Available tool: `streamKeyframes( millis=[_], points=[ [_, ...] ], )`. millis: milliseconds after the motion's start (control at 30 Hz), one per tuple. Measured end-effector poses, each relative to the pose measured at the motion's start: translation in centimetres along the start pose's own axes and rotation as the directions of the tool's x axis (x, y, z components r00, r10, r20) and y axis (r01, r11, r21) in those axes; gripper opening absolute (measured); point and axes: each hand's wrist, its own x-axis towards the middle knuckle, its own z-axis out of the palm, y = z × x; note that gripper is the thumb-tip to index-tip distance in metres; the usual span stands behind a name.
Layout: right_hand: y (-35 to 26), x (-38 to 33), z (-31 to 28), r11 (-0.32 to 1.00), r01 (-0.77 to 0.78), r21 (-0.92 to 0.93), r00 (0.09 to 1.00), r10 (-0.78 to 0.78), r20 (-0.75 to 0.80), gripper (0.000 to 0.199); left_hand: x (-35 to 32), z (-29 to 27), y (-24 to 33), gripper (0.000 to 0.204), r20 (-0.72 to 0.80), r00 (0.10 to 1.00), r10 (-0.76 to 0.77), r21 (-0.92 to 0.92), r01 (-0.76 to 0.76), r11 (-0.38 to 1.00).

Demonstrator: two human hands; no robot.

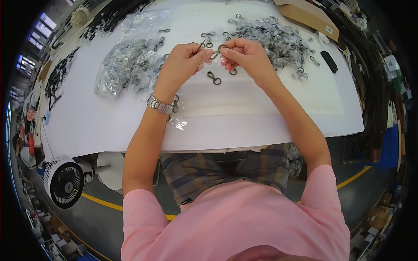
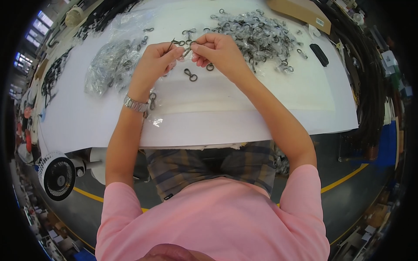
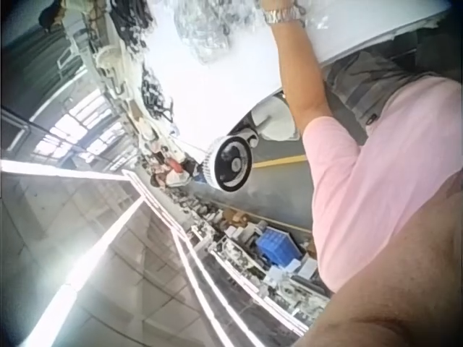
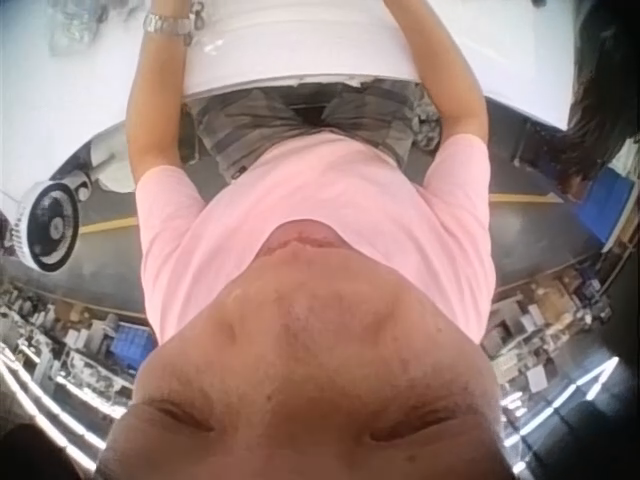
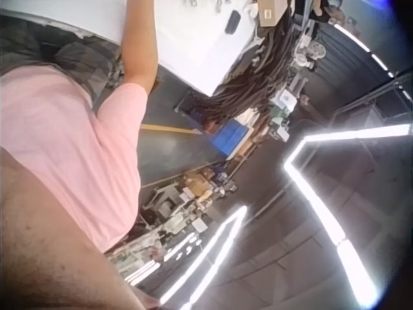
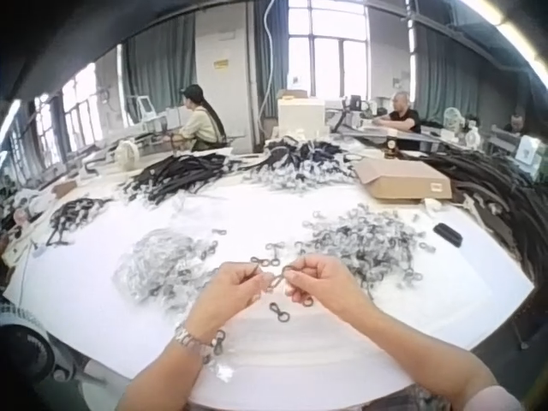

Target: Threading a metal ring onto a leather strap using a needle or similar thin tool.

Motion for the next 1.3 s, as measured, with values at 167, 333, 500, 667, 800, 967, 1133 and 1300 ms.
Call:
streamKeyframes(
  millis=[167,333,500,667,800,967,1133,1300],
  points=[
    [-0.5,-0.3,-0.1,0.999,0.044,0.000,0.999,-0.044,-0.032,0.021,0.0,0.5,0.0,0.038,0.014,0.993,-0.120,-0.279,0.119,0.953],
    [-0.8,-0.3,-0.1,0.992,0.058,-0.115,0.993,-0.069,-0.091,0.023,0.1,0.9,-0.6,0.029,0.159,0.986,-0.046,-0.467,0.116,0.877],
    [-1.2,-0.6,0.2,0.987,0.072,-0.146,0.979,-0.098,-0.179,0.025,0.1,1.2,-0.8,0.024,0.238,0.971,-0.028,-0.510,0.149,0.847],
    [-1.7,-1.1,0.4,0.933,0.124,-0.339,0.942,-0.218,-0.255,0.028,-0.1,2.0,-0.2,0.025,0.335,0.940,-0.059,-0.520,0.236,0.821],
    [-2.0,-1.1,-0.1,0.964,0.118,-0.239,0.929,-0.192,-0.316,0.028,-0.3,2.1,-0.1,0.025,0.335,0.940,-0.060,-0.523,0.238,0.818],
    [-0.9,-0.7,0.2,0.984,0.068,0.162,0.944,-0.011,-0.329,0.028,0.0,2.2,-0.9,0.025,0.209,0.978,-0.019,-0.567,0.137,0.812],
    [0.3,-1.5,1.4,0.973,-0.066,0.220,0.985,0.099,-0.142,0.032,-0.2,1.7,-0.6,0.022,0.186,0.981,-0.055,-0.562,0.152,0.813],
    [0.4,-1.4,1.1,0.936,-0.028,0.352,0.983,0.091,-0.162,0.033,-0.5,2.1,-0.3,0.020,0.208,0.975,-0.076,-0.534,0.178,0.826]
  ],
)
